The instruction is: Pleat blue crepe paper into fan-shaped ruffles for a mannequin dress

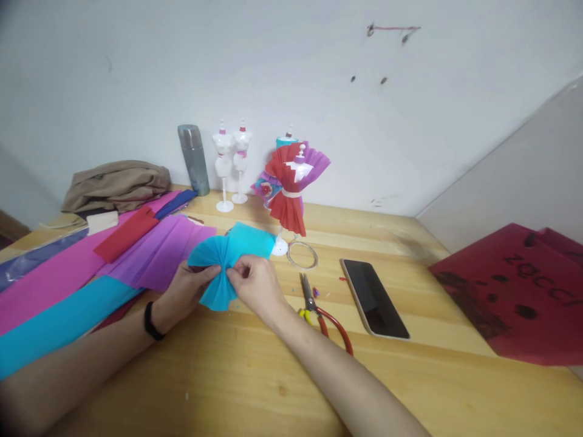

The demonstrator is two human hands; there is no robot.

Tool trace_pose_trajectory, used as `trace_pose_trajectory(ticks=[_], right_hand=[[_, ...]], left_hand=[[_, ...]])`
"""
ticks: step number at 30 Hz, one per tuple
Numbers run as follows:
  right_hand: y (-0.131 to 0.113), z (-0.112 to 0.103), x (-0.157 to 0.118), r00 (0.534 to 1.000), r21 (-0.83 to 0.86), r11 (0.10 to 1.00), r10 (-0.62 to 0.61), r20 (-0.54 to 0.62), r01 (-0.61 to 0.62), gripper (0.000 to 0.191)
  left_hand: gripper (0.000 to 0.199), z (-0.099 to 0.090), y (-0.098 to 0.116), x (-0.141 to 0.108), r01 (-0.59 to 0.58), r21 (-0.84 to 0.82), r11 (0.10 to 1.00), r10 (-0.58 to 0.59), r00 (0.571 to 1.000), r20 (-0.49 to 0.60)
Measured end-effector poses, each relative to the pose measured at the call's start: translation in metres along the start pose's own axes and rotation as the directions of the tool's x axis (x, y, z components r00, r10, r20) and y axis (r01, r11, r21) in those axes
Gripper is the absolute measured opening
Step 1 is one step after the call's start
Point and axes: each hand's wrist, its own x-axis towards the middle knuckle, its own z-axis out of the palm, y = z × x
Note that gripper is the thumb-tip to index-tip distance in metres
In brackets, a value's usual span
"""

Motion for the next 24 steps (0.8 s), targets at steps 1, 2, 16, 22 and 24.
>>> trace_pose_trajectory(ticks=[1, 2, 16, 22, 24], right_hand=[[-0.0012, -0.0018, -0.0004, 0.999, -0.026, 0.999, -0.032, 0.017, 0.033, 0.021], [-0.0021, -0.0034, -0.0007, 0.997, -0.064, 0.995, -0.069, 0.027, 0.071, 0.021], [0.002, -0.0037, 0.0019, 0.995, -0.08, 0.991, -0.102, 0.015, 0.103, 0.023], [0.0013, -0.0036, 0.0011, 0.992, -0.071, 0.99, -0.123, 0.034, 0.125, 0.022], [0.001, -0.0041, 0.0007, 0.989, -0.094, 0.985, -0.144, 0.045, 0.147, 0.023]], left_hand=[[0.021, -0.0004, 0.0, 0.0004, -0.005, -0.003, 1.0, 0.005, 1.0, 0.005], [0.02, -0.0008, -0.0001, 0.0009, -0.008, -0.003, 1.0, 0.008, 1.0, 0.009], [0.018, -0.0033, -0.002, 0.002, -0.008, 0.023, 1.0, 0.008, 1.0, 0.002], [0.025, -0.002, 0.0001, 0.0026, 0.018, 0.019, 1.0, -0.018, 1.0, -0.008], [0.024, -0.0027, 0.0, 0.0024, 0.026, 0.039, 0.999, -0.025, 0.999, -0.027]])
